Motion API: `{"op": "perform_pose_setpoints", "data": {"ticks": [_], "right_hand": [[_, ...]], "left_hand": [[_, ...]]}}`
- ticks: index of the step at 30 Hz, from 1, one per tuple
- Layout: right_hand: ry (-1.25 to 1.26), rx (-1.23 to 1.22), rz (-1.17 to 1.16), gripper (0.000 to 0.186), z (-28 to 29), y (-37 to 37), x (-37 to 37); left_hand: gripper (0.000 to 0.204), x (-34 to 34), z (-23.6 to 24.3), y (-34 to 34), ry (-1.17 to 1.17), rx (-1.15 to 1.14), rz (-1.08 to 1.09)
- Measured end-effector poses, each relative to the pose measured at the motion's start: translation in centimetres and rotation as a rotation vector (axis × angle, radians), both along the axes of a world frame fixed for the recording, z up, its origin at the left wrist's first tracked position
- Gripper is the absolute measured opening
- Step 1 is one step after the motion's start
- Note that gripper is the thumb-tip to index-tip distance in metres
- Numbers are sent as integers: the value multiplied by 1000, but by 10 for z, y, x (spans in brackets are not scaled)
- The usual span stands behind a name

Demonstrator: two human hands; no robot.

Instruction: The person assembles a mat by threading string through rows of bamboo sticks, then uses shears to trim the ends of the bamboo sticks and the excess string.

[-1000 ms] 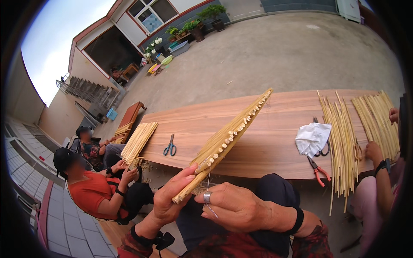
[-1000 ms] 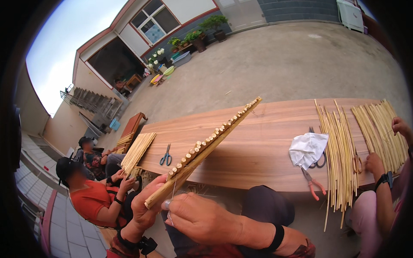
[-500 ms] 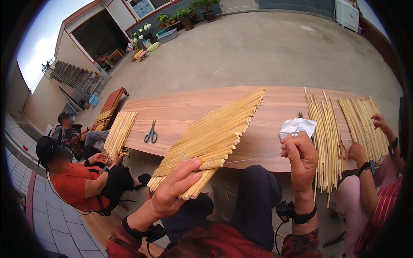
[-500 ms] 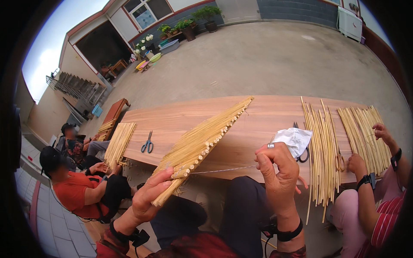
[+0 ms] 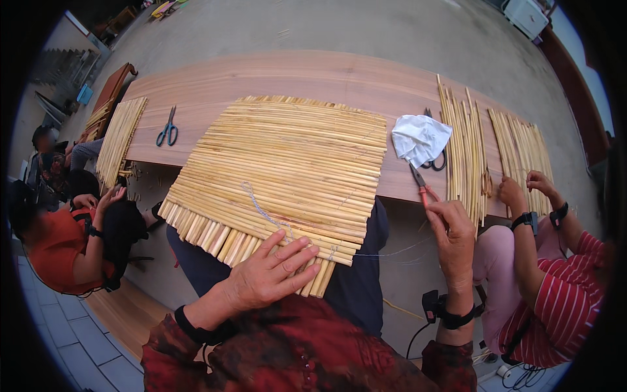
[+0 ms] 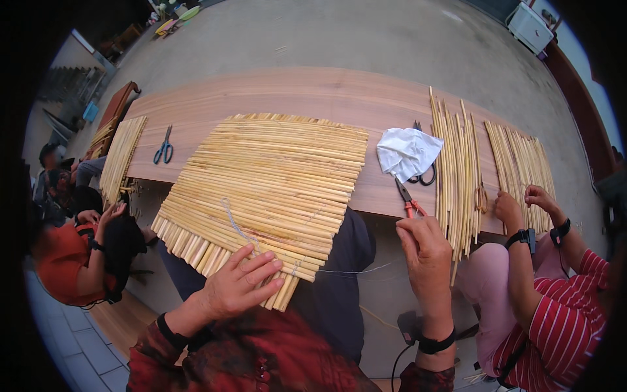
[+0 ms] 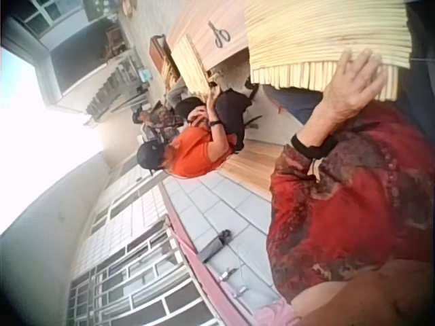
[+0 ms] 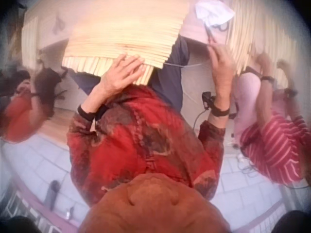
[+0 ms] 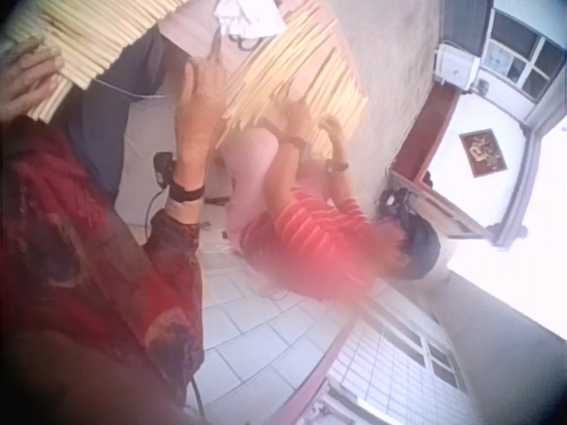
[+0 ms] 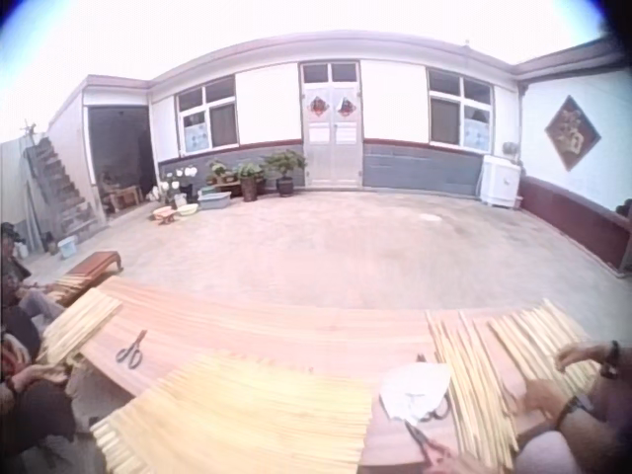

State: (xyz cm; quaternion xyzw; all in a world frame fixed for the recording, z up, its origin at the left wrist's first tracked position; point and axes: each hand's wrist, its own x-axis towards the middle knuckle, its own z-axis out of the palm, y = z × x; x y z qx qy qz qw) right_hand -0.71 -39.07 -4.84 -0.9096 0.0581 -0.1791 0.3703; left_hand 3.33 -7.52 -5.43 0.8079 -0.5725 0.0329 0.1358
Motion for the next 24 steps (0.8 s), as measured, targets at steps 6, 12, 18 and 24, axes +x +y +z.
{"op": "perform_pose_setpoints", "data": {"ticks": [6,12,18,24], "right_hand": [[-191,-305,404,21,18,42,15],[-360,-672,529,18,43,53,38],[-230,-628,998,14,19,73,47],[-177,-836,1148,14,26,81,51]], "left_hand": [[31,1,3,-2,1,-83,39],[33,3,-2,3,6,-109,37],[32,4,-3,2,30,-130,41],[30,1,-8,3,33,-201,63]]}}
